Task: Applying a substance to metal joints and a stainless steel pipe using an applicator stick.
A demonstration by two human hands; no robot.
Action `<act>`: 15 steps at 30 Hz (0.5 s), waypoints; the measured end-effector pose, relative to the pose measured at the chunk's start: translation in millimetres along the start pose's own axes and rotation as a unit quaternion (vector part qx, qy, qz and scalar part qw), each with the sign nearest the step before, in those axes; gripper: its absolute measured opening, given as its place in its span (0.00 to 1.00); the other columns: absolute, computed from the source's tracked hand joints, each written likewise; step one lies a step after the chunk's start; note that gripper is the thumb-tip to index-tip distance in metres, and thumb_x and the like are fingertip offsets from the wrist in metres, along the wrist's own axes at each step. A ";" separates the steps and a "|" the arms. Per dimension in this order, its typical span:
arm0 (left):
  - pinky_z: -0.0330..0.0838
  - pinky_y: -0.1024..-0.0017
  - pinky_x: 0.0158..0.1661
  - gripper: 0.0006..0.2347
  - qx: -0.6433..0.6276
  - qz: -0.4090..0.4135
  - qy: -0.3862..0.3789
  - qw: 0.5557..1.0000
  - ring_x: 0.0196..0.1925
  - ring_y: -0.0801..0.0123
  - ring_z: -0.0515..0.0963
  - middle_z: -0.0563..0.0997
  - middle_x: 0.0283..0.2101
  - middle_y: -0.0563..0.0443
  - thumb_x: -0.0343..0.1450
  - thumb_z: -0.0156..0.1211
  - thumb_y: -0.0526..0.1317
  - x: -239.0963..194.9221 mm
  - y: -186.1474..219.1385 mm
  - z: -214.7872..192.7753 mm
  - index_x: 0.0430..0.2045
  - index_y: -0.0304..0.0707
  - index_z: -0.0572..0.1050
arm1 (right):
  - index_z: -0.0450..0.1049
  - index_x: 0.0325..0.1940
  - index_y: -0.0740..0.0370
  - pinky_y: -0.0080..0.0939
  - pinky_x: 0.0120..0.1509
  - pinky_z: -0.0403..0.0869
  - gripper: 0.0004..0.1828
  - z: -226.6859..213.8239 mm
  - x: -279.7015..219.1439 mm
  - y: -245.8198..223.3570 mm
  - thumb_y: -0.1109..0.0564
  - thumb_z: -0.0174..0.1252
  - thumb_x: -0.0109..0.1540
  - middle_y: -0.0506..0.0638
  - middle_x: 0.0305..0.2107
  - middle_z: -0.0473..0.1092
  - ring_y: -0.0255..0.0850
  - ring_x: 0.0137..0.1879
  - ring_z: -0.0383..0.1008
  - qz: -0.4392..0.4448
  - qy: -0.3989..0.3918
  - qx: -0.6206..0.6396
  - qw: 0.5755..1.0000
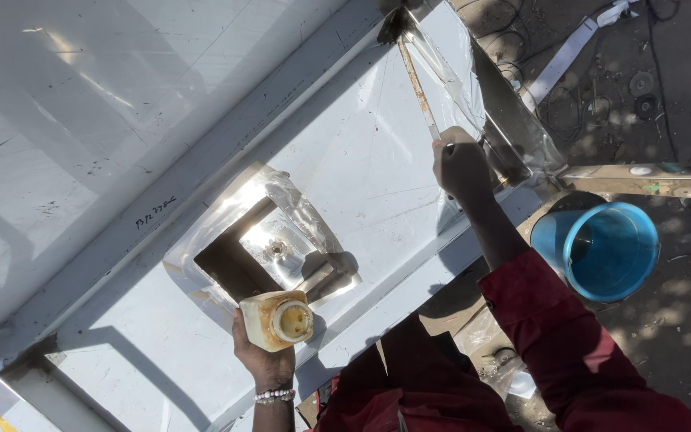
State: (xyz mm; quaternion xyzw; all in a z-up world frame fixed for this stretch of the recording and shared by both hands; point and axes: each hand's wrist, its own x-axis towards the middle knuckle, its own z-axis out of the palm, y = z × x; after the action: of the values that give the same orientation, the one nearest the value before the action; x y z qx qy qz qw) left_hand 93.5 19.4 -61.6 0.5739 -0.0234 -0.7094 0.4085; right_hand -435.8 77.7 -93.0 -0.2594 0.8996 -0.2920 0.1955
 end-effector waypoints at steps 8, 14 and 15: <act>0.82 0.49 0.57 0.19 0.006 -0.026 0.020 0.999 0.55 0.55 0.87 0.89 0.55 0.51 0.85 0.63 0.60 -4.8 4.6 1.4 0.60 0.50 0.84 | 0.88 0.57 0.66 0.60 0.61 0.81 0.16 -129.9 11.6 -110.3 0.54 0.57 0.84 0.60 0.47 0.87 0.53 0.50 0.84 -0.002 -0.099 -0.140 0.985; 0.84 0.50 0.57 0.17 -0.029 -0.022 0.007 0.999 0.55 0.57 0.89 0.90 0.54 0.51 0.86 0.64 0.57 -2.1 6.1 11.6 0.58 0.48 0.85 | 0.79 0.83 0.65 0.78 0.88 0.67 0.27 -190.2 -31.3 -171.3 0.48 0.50 0.86 0.68 0.75 0.79 0.66 0.81 0.76 0.037 -0.145 -0.166 0.975; 0.84 0.52 0.59 0.19 -0.047 -0.028 -0.018 0.998 0.56 0.56 0.90 0.92 0.56 0.49 0.86 0.64 0.57 0.4 7.6 12.6 0.59 0.44 0.87 | 0.77 0.86 0.60 0.81 0.84 0.71 0.27 -202.2 -51.5 -205.3 0.48 0.50 0.86 0.68 0.75 0.78 0.66 0.78 0.77 0.128 -0.156 -0.139 0.969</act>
State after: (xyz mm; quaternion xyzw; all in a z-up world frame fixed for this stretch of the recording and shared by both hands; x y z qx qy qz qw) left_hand 87.2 8.6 -53.8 0.5416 0.0187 -0.7309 0.4148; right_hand -424.6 50.7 198.3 -0.2093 0.9155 -0.0921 0.3311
